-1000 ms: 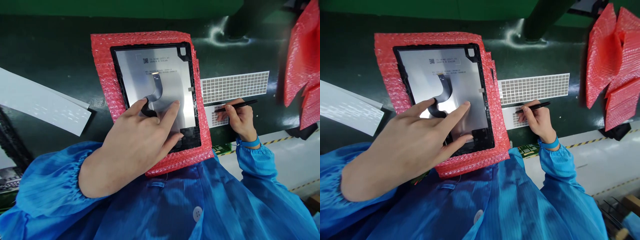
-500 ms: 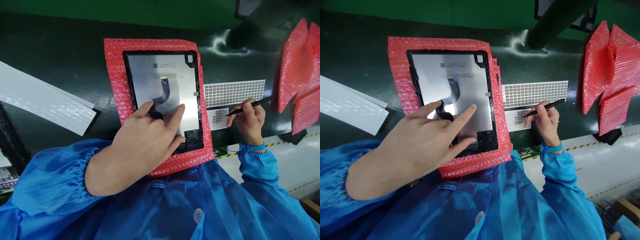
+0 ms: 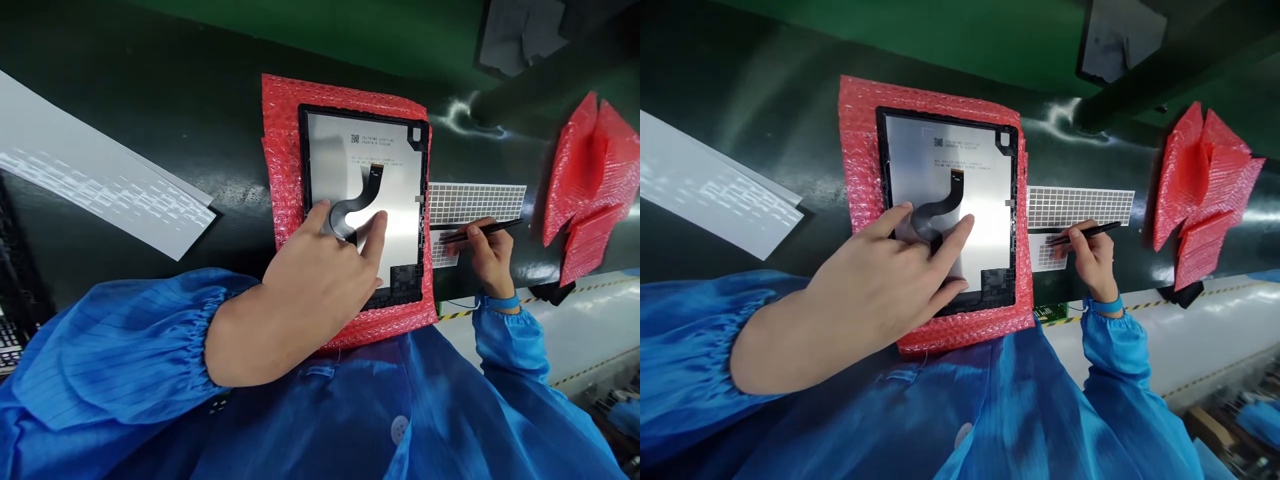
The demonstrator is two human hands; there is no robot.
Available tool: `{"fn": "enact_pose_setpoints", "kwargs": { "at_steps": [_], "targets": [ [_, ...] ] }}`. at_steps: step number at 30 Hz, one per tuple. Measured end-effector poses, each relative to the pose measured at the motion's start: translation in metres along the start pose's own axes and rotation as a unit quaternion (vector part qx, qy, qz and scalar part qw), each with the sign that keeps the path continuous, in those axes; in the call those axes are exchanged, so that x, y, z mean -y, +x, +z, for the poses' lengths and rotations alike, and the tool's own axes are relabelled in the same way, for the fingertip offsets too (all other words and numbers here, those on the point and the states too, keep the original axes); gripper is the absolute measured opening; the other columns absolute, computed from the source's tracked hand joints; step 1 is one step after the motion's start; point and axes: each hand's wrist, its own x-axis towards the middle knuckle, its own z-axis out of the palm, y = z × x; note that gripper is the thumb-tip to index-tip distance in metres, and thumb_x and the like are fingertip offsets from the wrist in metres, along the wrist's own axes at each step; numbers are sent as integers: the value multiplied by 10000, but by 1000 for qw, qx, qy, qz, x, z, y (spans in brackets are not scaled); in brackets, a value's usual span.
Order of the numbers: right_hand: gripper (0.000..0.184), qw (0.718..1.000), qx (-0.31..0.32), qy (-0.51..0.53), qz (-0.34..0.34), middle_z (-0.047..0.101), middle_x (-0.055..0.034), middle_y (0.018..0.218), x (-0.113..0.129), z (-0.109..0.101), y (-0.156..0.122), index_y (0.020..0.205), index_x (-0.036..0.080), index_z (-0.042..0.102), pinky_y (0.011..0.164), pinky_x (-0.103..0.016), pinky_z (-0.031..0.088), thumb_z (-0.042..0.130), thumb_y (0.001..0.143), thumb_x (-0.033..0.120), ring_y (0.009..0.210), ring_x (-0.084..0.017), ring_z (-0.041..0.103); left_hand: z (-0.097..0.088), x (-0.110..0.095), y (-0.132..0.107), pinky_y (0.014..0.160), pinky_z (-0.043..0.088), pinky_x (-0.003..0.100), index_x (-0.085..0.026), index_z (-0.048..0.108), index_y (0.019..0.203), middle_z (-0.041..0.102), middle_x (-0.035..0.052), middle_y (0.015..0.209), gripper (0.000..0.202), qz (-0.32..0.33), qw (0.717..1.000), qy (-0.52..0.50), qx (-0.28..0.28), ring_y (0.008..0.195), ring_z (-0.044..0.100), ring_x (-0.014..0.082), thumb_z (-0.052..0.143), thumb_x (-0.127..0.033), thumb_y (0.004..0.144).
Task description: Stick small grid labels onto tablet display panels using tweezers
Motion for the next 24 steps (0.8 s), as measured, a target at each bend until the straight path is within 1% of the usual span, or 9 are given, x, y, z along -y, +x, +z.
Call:
{"fn": "enact_pose_setpoints", "kwargs": {
  "at_steps": [3, 6, 10, 14, 17, 20, 22, 24],
  "targets": [
    [243, 1000, 0, -19, -3, 682, 30, 598, -9, 3, -7, 873, 246, 654, 531, -322, 603, 676, 977, 465, 510, -184, 697, 3, 0, -1, 1025, 509, 496, 40, 448, 1565, 692, 83, 599, 666, 0, 1000, 9, -21, 544, 659, 264, 484, -385, 1054],
    [225, 999, 0, -31, -12, 674, 33, 587, -10, 5, -7, 894, 251, 660, 565, -331, 618, 672, 981, 458, 528, -186, 705, 5, 0, -2, 961, 536, 487, 58, 451, 1557, 660, 82, 558, 704, 0, 999, 27, -38, 540, 653, 285, 530, -403, 1030],
    [232, 999, 11, -31, -7, 667, 33, 581, -8, 6, -4, 876, 244, 666, 533, -312, 604, 713, 953, 457, 511, -177, 692, 7, 0, -3, 925, 547, 461, 36, 468, 1556, 664, 91, 574, 708, -7, 998, 40, -49, 568, 669, 292, 545, -426, 1025],
    [295, 999, 5, 36, 4, 647, 35, 550, 3, 10, 2, 812, 243, 635, 455, -291, 564, 718, 943, 493, 438, -163, 650, 5, 2, -3, 951, 536, 457, 30, 461, 1563, 659, 79, 556, 697, -3, 998, 42, -44, 544, 666, 277, 529, -425, 1040],
    [345, 996, 0, 87, -1, 628, 32, 508, 24, 16, 11, 759, 245, 616, 359, -282, 508, 758, 895, 529, 356, -165, 597, 2, 5, -1, 952, 534, 451, 27, 462, 1565, 677, 82, 574, 683, 4, 999, 37, -31, 550, 675, 269, 534, -413, 1048],
    [377, 994, -10, 102, -34, 638, 27, 514, 56, 28, 21, 721, 244, 603, 294, -275, 458, 790, 853, 543, 316, -164, 566, -3, 7, -1, 967, 525, 425, 5, 480, 1560, 703, 69, 610, 610, 15, 999, 29, -9, 549, 671, 239, 506, -350, 1064],
    [343, 992, -25, 103, -68, 656, 17, 544, 81, 41, 26, 720, 239, 618, 284, -278, 451, 785, 872, 496, 332, -167, 585, -5, 8, -2, 984, 511, 417, -7, 480, 1562, 707, 56, 617, 583, 17, 1000, 22, 2, 551, 667, 223, 489, -320, 1071],
    [263, 989, -24, 110, -93, 676, 4, 571, 104, 57, 32, 758, 239, 645, 310, -293, 484, 761, 913, 416, 388, -185, 637, -4, 8, -4, 1029, 486, 448, -14, 461, 1574, 703, 45, 611, 597, 14, 1000, 13, 2, 541, 660, 218, 515, -318, 1064]
  ]
}}
